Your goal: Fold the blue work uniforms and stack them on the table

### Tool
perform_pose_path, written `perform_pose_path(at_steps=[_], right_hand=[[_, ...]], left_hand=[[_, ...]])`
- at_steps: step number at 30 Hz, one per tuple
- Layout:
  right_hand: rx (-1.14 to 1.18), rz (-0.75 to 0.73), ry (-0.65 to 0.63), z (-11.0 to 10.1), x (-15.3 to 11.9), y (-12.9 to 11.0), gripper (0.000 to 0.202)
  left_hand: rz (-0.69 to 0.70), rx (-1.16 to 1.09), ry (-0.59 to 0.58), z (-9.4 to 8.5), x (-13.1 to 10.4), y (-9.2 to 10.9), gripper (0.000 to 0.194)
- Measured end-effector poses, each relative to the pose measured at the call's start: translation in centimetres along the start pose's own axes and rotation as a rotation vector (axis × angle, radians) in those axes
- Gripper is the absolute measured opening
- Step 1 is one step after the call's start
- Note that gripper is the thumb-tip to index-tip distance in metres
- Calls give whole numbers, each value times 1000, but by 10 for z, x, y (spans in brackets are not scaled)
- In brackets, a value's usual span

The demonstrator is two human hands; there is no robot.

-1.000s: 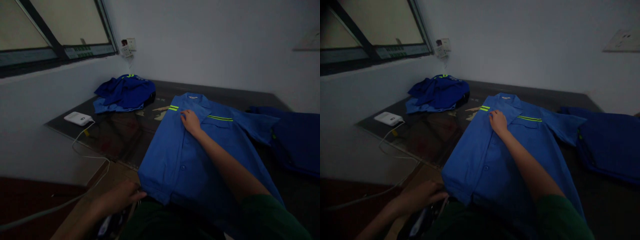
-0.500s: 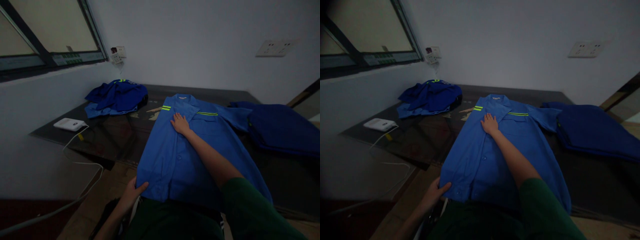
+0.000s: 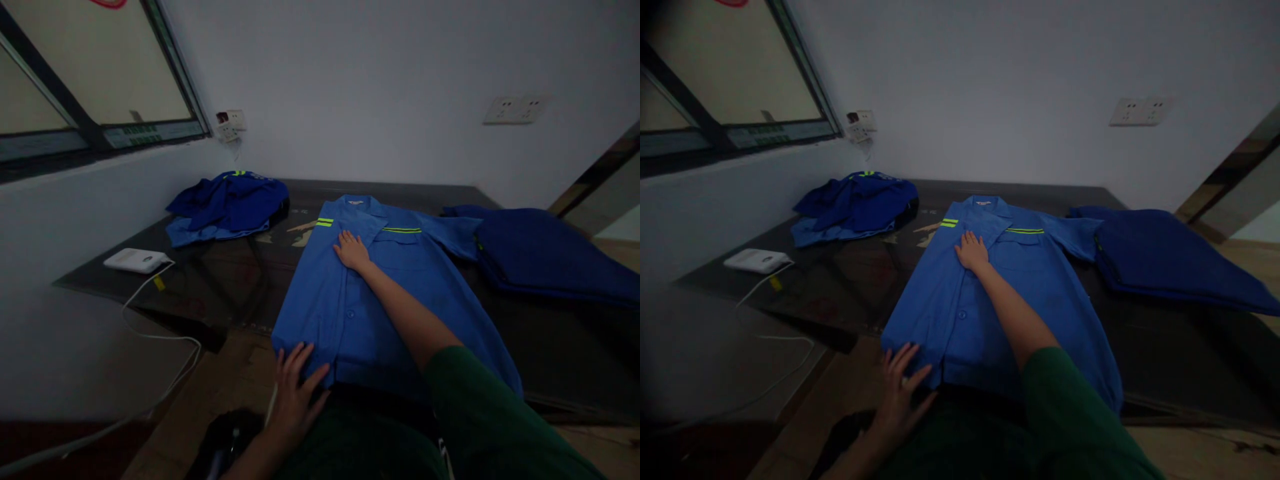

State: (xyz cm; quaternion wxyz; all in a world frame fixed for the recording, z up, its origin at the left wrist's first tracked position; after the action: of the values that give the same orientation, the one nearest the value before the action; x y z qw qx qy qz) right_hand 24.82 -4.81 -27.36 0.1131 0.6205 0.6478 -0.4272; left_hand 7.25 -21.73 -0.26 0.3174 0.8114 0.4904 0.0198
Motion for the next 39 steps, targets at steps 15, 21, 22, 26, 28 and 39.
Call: perform_pose_path(at_steps=[15, 21, 22, 26, 28, 39], right_hand=[[47, 5, 15, 3, 2, 1, 59], [46, 3, 24, 2, 1, 1, 59], [46, 0, 23, 2, 1, 1, 59], [51, -10, 27, 1, 0, 1, 58], [69, -16, 42, -1, -1, 2, 57], [111, 90, 223, -21, -15, 5, 42]], left_hand=[[228, -267, -234, -15, 35, 6, 66], [144, -275, -146, -14, 45, -2, 56], [157, -286, -124, -16, 45, -2, 54], [181, -278, -21, -35, 50, 0, 50], [183, -248, -15, -46, 57, 1, 50], [130, -203, -14, -37, 53, 5, 33]])
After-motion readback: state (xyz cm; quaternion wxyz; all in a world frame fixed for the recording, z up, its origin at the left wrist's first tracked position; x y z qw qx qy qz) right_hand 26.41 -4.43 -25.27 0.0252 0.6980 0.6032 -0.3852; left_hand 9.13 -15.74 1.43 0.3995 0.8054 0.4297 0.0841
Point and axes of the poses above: each hand's wrist, its own x-axis towards the middle knuckle, its own z-axis out of the palm, y = z × x, the point moved 3 cm from there along x, towards the middle knuckle, and after that the axes turned 8 degrees about -x, right-handed, at the moved point
